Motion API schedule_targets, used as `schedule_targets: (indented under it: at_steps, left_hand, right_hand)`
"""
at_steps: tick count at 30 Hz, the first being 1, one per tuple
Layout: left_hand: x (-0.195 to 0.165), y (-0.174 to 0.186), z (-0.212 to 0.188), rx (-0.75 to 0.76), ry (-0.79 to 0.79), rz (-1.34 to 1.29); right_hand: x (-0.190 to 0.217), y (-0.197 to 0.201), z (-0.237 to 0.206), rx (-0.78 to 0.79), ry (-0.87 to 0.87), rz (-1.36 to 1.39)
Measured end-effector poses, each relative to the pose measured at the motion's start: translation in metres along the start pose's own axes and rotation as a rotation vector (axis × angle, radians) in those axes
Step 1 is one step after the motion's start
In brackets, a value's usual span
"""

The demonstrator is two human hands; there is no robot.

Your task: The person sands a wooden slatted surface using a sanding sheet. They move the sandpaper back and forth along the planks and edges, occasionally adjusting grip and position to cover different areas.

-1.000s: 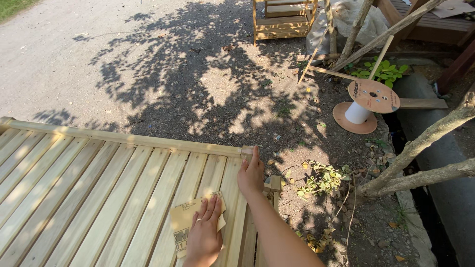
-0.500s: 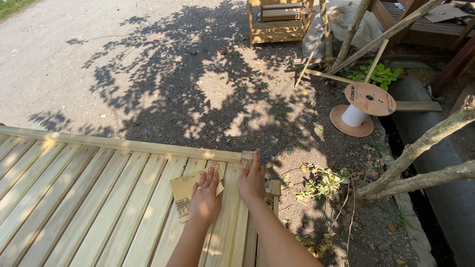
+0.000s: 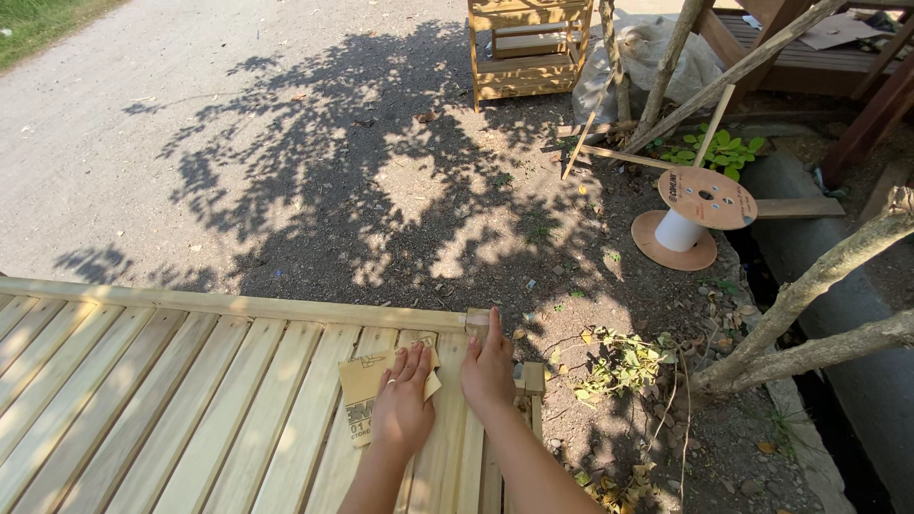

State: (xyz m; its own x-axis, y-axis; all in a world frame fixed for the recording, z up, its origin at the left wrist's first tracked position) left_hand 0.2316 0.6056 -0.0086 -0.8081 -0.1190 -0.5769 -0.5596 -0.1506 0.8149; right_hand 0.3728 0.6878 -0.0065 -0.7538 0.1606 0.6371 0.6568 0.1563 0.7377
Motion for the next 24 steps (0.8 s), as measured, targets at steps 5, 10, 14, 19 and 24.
schedule_targets:
  at_steps: [5, 10, 14, 19, 24]
  left_hand:
    - [-0.012, -0.002, -0.018, -0.015, -0.028, 0.009]
    - [0.041, -0.030, -0.146, 0.333, 0.153, 0.084]
    - [0.043, -0.027, -0.143, 0.143, 0.094, 0.090]
    - [0.007, -0.005, -0.011, -0.010, -0.026, 0.018]
    - [-0.006, -0.003, -0.007, -0.021, -0.025, 0.030]
  right_hand:
    - [-0.001, 0.004, -0.002, 0.040, -0.063, -0.034]
    - [0.008, 0.012, -0.008, 0.092, -0.085, -0.043]
    - [0.006, 0.007, -0.007, 0.089, -0.088, -0.047]
    - [-0.004, -0.003, 0.000, 0.028, -0.042, -0.046]
    - [-0.005, 0.000, -0.001, 0.030, -0.048, -0.053]
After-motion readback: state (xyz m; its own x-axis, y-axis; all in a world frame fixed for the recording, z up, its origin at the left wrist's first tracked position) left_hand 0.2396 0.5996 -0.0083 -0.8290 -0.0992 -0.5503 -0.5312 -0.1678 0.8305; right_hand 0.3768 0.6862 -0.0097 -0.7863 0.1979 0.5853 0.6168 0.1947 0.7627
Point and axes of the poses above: each hand's wrist, its own z-axis towards the middle knuckle, its own y-axis out of the back of the hand, x = y × z, the point moved 5 cm from there along z, towards the middle knuckle, and after that the axes turned 13 degrees about -z, right-handed, at the moved point
